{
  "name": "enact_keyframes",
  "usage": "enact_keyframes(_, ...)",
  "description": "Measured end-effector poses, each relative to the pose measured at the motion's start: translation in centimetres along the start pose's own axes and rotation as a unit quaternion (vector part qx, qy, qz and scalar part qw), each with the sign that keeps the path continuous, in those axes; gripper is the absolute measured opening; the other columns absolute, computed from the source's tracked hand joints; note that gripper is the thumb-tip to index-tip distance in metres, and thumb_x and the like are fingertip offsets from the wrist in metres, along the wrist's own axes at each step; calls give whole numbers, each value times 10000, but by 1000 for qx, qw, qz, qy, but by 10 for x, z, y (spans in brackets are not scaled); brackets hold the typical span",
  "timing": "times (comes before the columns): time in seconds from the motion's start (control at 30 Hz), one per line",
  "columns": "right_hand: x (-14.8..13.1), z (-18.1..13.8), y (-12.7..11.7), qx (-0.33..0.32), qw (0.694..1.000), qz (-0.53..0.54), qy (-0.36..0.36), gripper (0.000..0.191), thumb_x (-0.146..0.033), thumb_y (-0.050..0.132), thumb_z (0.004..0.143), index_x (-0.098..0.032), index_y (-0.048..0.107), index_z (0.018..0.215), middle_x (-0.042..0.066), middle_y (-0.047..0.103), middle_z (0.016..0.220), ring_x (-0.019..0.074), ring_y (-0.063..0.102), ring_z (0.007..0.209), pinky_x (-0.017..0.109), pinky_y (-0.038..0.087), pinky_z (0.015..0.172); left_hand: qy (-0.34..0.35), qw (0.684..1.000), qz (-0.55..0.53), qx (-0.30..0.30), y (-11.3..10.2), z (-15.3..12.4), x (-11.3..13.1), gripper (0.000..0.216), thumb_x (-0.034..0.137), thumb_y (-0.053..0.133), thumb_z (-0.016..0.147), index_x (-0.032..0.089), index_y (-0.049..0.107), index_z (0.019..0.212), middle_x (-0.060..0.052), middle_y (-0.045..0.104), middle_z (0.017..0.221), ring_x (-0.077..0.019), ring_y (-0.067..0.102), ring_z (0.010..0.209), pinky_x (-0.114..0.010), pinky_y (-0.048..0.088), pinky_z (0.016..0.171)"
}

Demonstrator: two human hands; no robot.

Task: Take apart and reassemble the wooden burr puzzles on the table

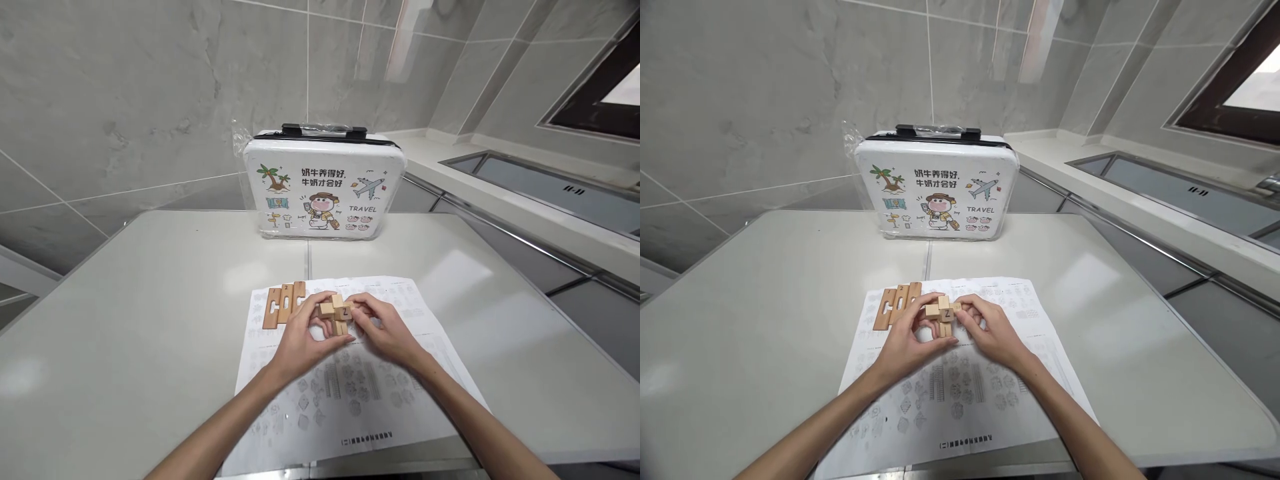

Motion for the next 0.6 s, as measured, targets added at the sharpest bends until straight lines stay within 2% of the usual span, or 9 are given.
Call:
enact_keyframes(0.17, 7, -1, 12, -73, 992, 91, 40, 389, -549, 455, 1100, -232, 583, 914, -25, 598, 662, 165, 563, 607, 308, 478, 657, 18, 999, 7, -31, 5, -2, 5, 720, 454, 904, 785, 256, 597, 1406, -118, 684, 1309, -310, 679, 1160, -466, 596, 985)
enact_keyframes(0.3, 12, -4, 20, -110, 984, 127, 58, 459, -601, 419, 1101, -232, 541, 857, -37, 561, 637, 152, 531, 572, 303, 466, 637, 41, 997, 22, -57, 7, -3, 15, 674, 439, 848, 847, 250, 587, 1438, -125, 692, 1291, -318, 674, 1159, -447, 597, 957)
enact_keyframes(0.37, 14, -4, 22, -125, 980, 141, 62, 468, -615, 424, 1096, -231, 537, 853, -42, 548, 634, 147, 521, 560, 302, 460, 628, 53, 996, 39, -63, 6, -4, 19, 671, 423, 833, 862, 256, 578, 1460, -129, 675, 1348, -318, 663, 1176, -445, 577, 983)
enact_keyframes(0.47, 15, -5, 23, -137, 975, 161, 69, 454, -613, 448, 1092, -230, 542, 868, -48, 549, 637, 139, 505, 550, 296, 447, 619, 50, 995, 56, -65, 5, -5, 19, 681, 396, 810, 878, 273, 558, 1499, -120, 648, 1400, -273, 670, 1073, -419, 558, 975)
enact_keyframes(0.6, 13, -5, 23, -158, 965, 195, 78, 413, -595, 528, 1072, -223, 562, 897, -43, 589, 678, 125, 510, 548, 283, 434, 599, 34, 996, 60, -62, 6, -5, 13, 691, 388, 768, 905, 295, 529, 1547, -91, 686, 1279, -201, 621, 858, -379, 548, 897)
Point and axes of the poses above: each hand's wrist, its own z-axis towards the middle knuckle, its own y-axis out of the palm, x = y × z, the point moved 9 cm from there along z, towards the middle knuckle
